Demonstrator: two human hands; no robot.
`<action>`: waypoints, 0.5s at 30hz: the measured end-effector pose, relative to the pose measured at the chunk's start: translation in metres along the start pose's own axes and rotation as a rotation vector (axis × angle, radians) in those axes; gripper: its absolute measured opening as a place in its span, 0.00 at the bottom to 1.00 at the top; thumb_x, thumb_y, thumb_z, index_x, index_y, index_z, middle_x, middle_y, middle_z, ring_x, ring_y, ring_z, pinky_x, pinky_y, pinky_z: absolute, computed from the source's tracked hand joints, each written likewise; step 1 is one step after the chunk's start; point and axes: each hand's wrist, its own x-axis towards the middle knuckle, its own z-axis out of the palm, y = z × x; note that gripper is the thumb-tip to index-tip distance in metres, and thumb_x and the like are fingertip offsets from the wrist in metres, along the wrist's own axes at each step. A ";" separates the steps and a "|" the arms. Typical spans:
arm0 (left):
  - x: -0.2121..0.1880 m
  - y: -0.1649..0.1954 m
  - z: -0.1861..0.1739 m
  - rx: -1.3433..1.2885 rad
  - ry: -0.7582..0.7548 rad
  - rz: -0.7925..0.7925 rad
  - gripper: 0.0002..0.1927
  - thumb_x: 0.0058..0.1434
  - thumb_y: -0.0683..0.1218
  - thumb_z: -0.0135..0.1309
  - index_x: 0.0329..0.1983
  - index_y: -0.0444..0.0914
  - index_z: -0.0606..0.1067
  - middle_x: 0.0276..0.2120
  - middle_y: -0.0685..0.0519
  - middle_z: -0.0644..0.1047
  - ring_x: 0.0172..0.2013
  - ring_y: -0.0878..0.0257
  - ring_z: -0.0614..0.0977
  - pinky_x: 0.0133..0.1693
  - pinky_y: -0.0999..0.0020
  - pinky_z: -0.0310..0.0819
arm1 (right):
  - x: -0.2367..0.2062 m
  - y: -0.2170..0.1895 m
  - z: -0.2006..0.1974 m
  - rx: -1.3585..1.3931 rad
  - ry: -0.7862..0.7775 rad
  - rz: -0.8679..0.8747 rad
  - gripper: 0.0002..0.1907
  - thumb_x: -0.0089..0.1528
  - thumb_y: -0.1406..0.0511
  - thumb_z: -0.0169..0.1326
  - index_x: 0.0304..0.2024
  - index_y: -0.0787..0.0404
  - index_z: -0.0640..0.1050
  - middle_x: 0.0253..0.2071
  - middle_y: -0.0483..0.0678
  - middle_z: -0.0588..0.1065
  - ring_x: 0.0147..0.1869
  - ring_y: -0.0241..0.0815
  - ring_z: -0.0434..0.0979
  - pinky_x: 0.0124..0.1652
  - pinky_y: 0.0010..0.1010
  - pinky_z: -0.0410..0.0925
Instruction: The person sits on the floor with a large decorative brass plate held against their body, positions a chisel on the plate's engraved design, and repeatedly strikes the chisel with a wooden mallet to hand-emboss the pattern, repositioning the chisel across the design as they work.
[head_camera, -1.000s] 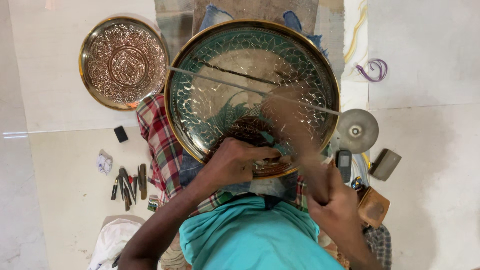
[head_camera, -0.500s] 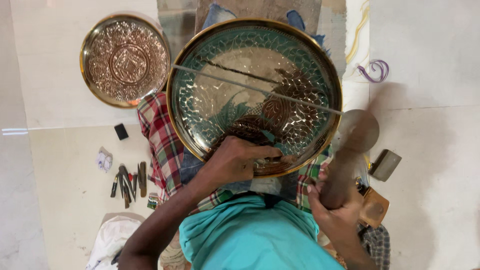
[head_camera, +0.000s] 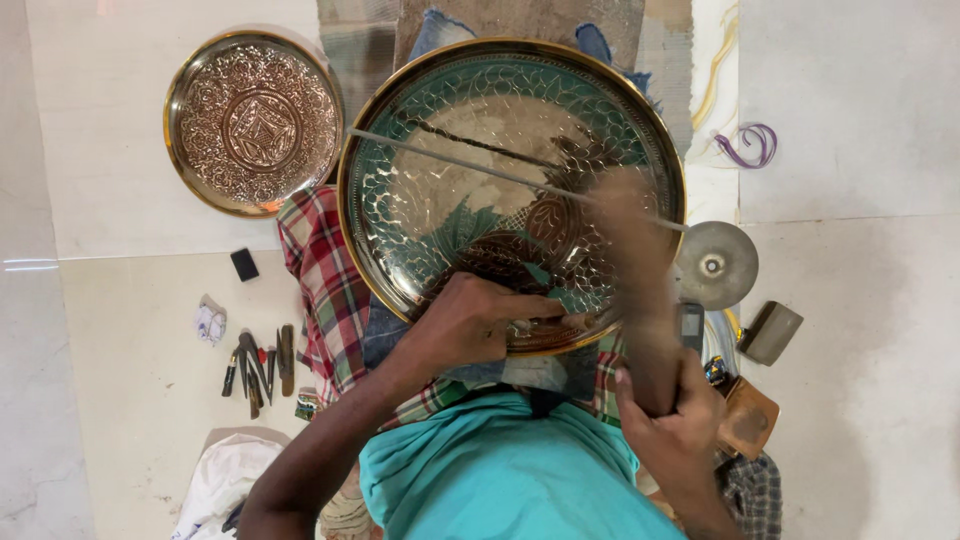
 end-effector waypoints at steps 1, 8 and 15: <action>-0.001 0.000 0.000 0.003 0.004 -0.010 0.25 0.46 0.37 0.62 0.50 0.44 0.83 0.30 0.48 0.83 0.27 0.53 0.85 0.30 0.59 0.78 | 0.000 0.001 0.000 0.244 0.049 -0.035 0.23 0.57 0.71 0.63 0.54 0.68 0.74 0.40 0.45 0.76 0.42 0.29 0.75 0.42 0.23 0.70; -0.001 -0.002 0.003 0.001 0.023 0.016 0.29 0.43 0.34 0.59 0.51 0.44 0.82 0.30 0.49 0.83 0.27 0.54 0.85 0.29 0.61 0.77 | -0.011 0.020 0.004 0.139 0.027 0.015 0.19 0.55 0.71 0.66 0.47 0.67 0.76 0.35 0.45 0.78 0.37 0.30 0.76 0.37 0.24 0.71; 0.002 0.003 -0.001 0.030 -0.014 -0.011 0.31 0.43 0.33 0.58 0.52 0.47 0.82 0.28 0.48 0.82 0.25 0.53 0.83 0.29 0.58 0.75 | 0.002 0.006 -0.011 -0.125 -0.042 0.049 0.22 0.57 0.69 0.65 0.53 0.66 0.76 0.37 0.52 0.80 0.38 0.34 0.79 0.38 0.27 0.72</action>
